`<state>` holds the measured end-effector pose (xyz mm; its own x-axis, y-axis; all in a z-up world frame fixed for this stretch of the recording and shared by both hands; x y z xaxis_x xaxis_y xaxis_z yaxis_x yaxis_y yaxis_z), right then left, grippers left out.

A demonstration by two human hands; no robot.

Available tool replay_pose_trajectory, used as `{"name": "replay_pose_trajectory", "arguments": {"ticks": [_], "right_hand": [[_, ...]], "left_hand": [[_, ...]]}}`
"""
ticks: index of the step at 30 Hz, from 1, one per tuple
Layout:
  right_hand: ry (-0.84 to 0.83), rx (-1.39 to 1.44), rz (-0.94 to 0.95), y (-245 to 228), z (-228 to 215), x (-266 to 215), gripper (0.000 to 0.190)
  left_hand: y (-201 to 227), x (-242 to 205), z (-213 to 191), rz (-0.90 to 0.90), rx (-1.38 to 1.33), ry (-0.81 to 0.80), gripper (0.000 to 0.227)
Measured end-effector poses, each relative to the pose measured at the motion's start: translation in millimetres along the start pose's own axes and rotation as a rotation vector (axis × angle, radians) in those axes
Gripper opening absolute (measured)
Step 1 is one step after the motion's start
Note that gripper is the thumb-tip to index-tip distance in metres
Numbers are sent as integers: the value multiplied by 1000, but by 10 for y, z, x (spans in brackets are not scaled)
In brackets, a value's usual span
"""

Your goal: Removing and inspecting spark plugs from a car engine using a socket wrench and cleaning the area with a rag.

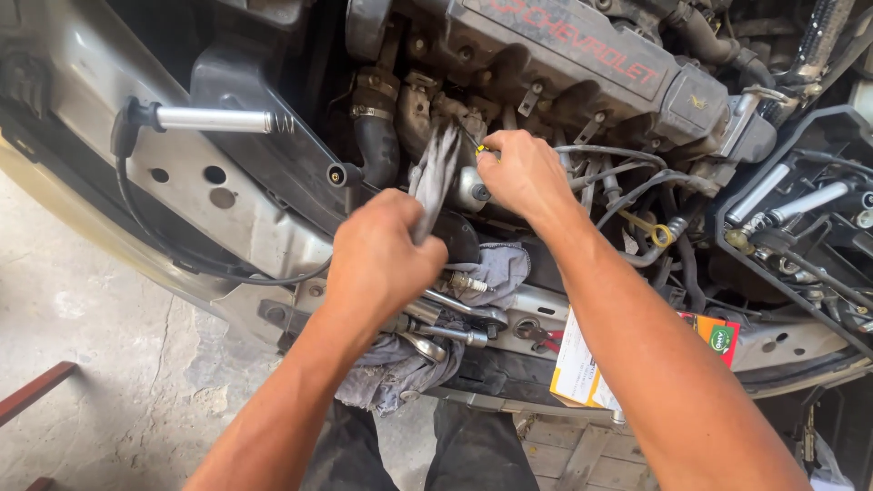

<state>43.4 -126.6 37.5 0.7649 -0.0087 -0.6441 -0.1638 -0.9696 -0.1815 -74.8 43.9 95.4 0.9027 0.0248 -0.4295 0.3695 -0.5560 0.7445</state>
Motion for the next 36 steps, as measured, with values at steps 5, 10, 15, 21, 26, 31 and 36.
{"name": "replay_pose_trajectory", "arguments": {"ticks": [5,10,15,21,26,31,36], "right_hand": [[58,22,9,-32,-128,-70,36],[126,32,-54,-85,-410,-443,37],[42,-25,-88,-43,-325,-357,40],[105,17,-88,-17,101,143,43],[185,100,-66,-46,234,284,41],[215,146,6,-150,167,148,43],[191,-32,-50,-186,228,214,41]], "left_hand": [[-199,246,101,-275,-331,252,17],[-195,306,100,-245,-337,297,23],[-60,325,64,-15,-156,204,30],[-32,362,237,140,75,72,41],[-100,443,371,118,32,42,43],[-102,478,402,161,24,47,45],[-158,515,441,160,31,26,41]]}}
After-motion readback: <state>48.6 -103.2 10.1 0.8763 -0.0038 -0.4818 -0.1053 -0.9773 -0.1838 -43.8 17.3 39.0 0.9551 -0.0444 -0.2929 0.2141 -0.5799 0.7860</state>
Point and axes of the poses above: each hand's wrist, its own x-axis towards the middle knuckle, its own z-axis out of the palm, y = z × x, the point moved 2 cm from there along x, towards the middle knuckle, and after that the axes turned 6 degrees about z, right-handed, at the moved point
